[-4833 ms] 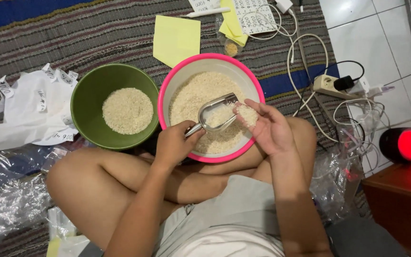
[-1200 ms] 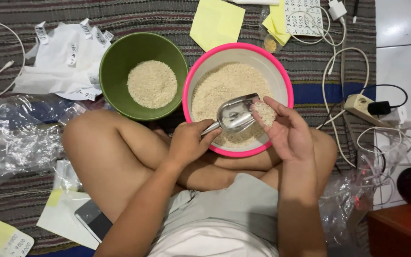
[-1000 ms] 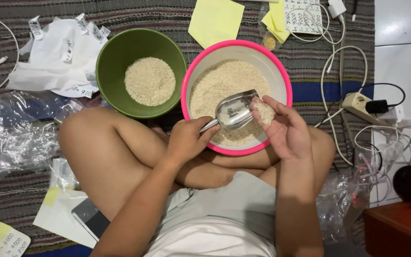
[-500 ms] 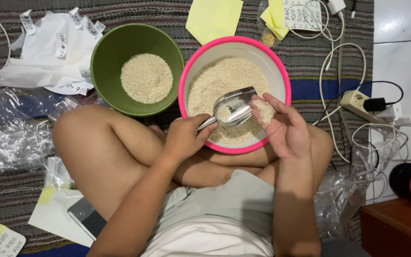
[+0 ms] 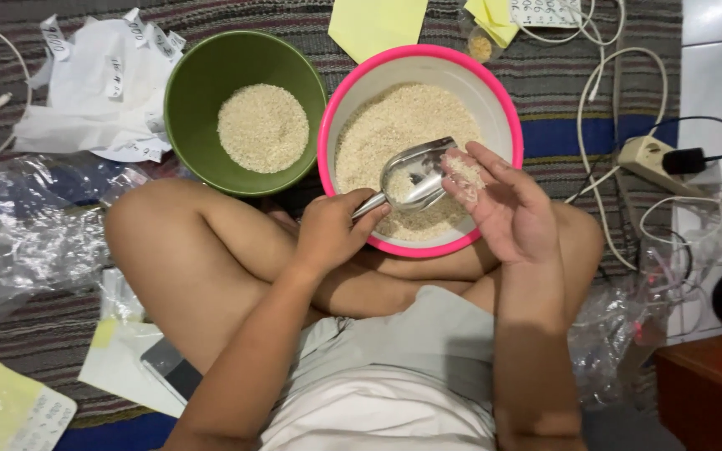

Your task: The person transfers rice from one bowl to another using a metal scoop and their hands, scooping rice with one hand and pouring it into the scoop held in the other hand, then pouring the scooped rice into the destination bowl.

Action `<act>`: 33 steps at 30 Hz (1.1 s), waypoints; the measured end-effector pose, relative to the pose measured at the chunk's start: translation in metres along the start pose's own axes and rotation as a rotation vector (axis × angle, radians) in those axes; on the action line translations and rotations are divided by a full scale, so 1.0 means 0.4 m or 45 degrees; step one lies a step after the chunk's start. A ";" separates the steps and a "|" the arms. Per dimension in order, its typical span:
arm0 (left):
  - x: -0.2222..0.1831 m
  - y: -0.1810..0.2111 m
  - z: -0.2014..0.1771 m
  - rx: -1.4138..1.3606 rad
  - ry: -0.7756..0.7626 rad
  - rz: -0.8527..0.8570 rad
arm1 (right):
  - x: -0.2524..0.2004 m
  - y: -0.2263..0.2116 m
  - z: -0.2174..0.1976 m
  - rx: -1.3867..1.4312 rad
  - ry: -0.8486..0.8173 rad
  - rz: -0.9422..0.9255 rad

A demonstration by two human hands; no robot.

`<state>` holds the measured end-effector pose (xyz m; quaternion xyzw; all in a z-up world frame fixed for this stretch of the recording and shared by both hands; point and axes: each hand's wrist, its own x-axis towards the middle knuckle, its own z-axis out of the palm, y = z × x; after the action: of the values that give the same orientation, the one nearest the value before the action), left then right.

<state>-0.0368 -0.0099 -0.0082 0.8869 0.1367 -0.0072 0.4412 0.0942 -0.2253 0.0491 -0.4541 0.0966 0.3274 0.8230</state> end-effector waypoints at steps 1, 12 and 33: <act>0.001 0.002 0.001 -0.004 0.003 -0.001 | 0.000 -0.001 0.001 -0.010 -0.010 0.007; 0.006 0.003 0.008 0.014 0.007 -0.064 | 0.038 0.046 -0.058 -0.099 -0.099 0.030; -0.018 0.077 -0.066 -0.092 0.137 -0.380 | 0.102 0.069 -0.217 -0.065 0.136 0.110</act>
<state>-0.0391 -0.0084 0.0328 0.8394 0.2904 -0.0202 0.4590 0.1201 -0.2669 -0.0379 -0.4871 0.1516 0.3401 0.7899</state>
